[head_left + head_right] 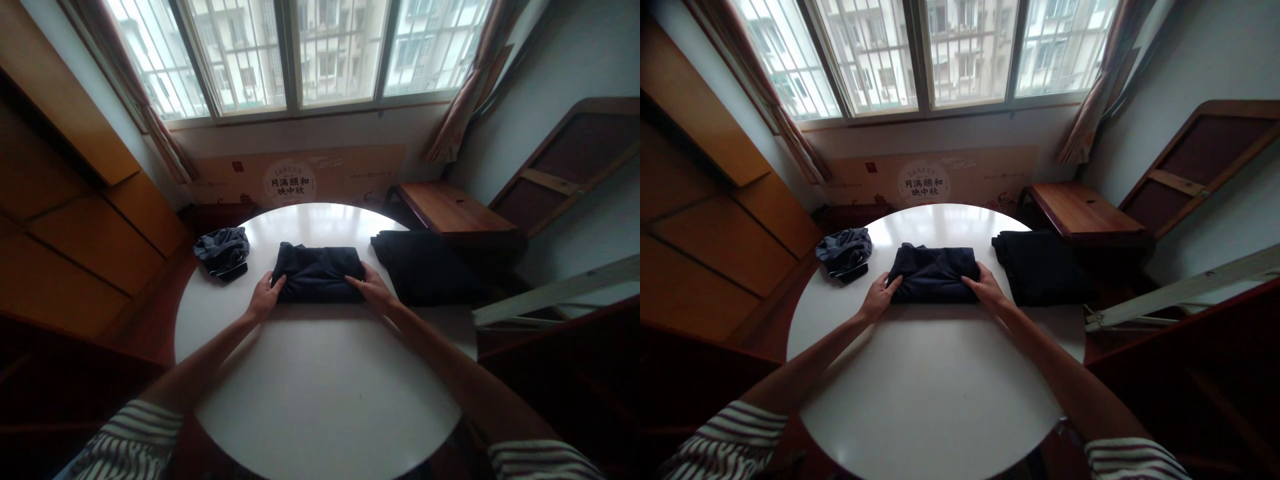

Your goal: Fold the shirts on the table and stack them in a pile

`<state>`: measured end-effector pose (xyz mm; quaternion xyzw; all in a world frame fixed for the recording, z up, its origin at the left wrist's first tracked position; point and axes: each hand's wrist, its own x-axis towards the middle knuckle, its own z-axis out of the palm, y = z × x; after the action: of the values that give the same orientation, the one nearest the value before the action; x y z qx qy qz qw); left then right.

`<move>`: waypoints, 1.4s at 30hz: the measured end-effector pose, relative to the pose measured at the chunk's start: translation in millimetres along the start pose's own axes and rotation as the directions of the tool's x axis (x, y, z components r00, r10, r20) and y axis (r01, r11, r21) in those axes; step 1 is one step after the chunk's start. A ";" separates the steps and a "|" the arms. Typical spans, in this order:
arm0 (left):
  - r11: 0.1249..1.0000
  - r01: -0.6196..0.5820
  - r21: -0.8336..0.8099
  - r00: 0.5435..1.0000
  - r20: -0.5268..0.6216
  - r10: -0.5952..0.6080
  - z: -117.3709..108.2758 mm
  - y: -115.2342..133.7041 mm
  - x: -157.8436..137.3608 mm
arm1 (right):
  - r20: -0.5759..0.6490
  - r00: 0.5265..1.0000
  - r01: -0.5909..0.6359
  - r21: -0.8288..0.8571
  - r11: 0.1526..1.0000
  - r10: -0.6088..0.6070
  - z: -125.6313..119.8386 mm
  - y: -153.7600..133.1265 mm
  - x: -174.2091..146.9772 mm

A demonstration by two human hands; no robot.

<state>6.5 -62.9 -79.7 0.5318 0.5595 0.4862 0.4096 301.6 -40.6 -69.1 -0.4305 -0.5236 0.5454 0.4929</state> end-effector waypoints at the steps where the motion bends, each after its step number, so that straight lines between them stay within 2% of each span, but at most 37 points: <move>1: 0.999 0.035 -0.017 0.999 -0.001 -0.035 -0.8 0.0 2.8 | -0.018 1.000 -0.003 0.000 1.000 0.003 -0.8 2.8 0.9; 4: 0.990 0.127 -0.061 0.992 0.008 -0.127 -4.6 0.0 8.8 | -0.044 0.999 -0.031 -0.012 0.999 0.030 -2.5 6.7 2.3; 7: 0.985 0.144 -0.095 0.990 0.008 -0.144 -7.9 0.6 7.2 | -0.068 0.997 -0.028 -0.106 0.994 0.021 -2.7 5.5 2.2; 9: 0.995 0.082 -0.060 0.996 -0.040 -0.085 -8.1 2.7 2.2 | -0.077 0.997 -0.027 -0.166 0.986 0.015 -2.2 4.3 1.9; 12: 0.984 -0.047 0.170 0.987 -0.146 0.073 -5.9 7.4 -6.0 | -0.064 0.998 -0.038 -0.201 0.979 0.025 -1.5 3.4 1.3; 14: 0.912 -0.120 0.392 0.962 -0.180 0.204 -4.2 9.8 -8.6 | -0.060 0.998 -0.035 -0.208 0.978 0.022 -1.1 3.3 1.0; 16: 0.781 -0.200 0.592 0.918 -0.165 0.360 -3.4 11.6 -8.4 | -0.060 0.998 -0.025 -0.210 0.977 0.013 -0.9 3.5 1.2; 18: 0.637 -0.268 0.723 0.856 -0.124 0.502 -2.8 15.3 -6.1 | -0.053 0.999 -0.021 -0.207 0.978 0.011 -0.8 4.2 2.5; 20: 0.524 -0.352 0.776 0.814 -0.023 0.581 -0.8 23.0 -2.1 | -0.044 0.999 -0.022 -0.204 0.979 0.013 -0.7 5.2 4.3; 21: 0.465 -0.424 0.777 0.803 0.084 0.591 1.1 28.1 0.5 | -0.042 0.999 -0.018 -0.206 0.978 0.010 -0.6 5.7 5.2; 23: 0.349 -0.589 0.729 0.766 0.367 0.527 6.4 38.4 7.4 | -0.044 0.999 -0.004 -0.214 0.977 -0.006 -0.3 6.3 6.7; 25: 0.275 -0.676 0.684 0.731 0.572 0.373 11.4 44.9 15.8 | -0.043 0.999 0.008 -0.218 0.976 -0.018 0.0 6.3 7.4; 26: 0.257 -0.668 0.699 0.743 0.603 0.291 12.8 45.8 20.0 | -0.043 0.999 0.008 -0.222 0.975 -0.018 0.0 6.2 7.4; 28: 0.251 -0.586 0.770 0.810 0.565 0.159 12.4 42.7 27.2 | -0.051 0.999 -0.015 -0.246 0.969 0.003 -0.5 6.2 7.0; 31: 0.289 -0.494 0.820 0.865 0.498 0.063 5.5 31.6 33.6 | -0.073 0.997 -0.052 -0.346 0.937 0.028 -1.2 5.4 4.2; 33: 0.315 -0.486 0.815 0.866 0.497 0.049 1.4 24.7 35.7 | -0.097 0.994 -0.009 -0.503 0.864 -0.047 0.3 1.9 0.5; 34: 0.325 -0.486 0.811 0.865 0.500 0.045 0.4 22.2 36.5 | -0.103 0.986 0.041 -0.612 0.790 -0.131 2.4 -1.4 -1.8; 36: 0.335 -0.492 0.803 0.859 0.512 0.035 1.0 19.2 38.4 | -0.033 0.942 0.163 -0.825 0.541 -0.333 10.0 -10.9 -5.9; 38: 0.331 -0.504 0.798 0.851 0.525 0.030 3.7 18.4 40.9 | 0.211 0.877 0.338 -0.910 0.241 -0.433 21.4 -21.8 -7.9; 39: 0.327 -0.510 0.796 0.847 0.531 0.028 4.9 18.6 42.2 | 0.360 0.840 0.441 -0.889 0.123 -0.407 27.6 -26.1 -7.6; 40: 0.325 -0.516 0.792 0.843 0.538 0.026 5.6 19.0 43.3 | 0.488 0.803 0.534 -0.844 0.048 -0.341 33.4 -28.7 -6.6; 42: 0.337 -0.534 0.775 0.831 0.554 0.043 3.5 19.8 44.0 | 0.618 0.766 0.630 -0.776 0.015 -0.176 42.2 -27.8 -3.3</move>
<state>9.5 -19.5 -58.4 0.8536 0.5154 0.0321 0.0683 262.9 -51.0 -38.1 -0.3616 -0.9227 -0.0251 0.1315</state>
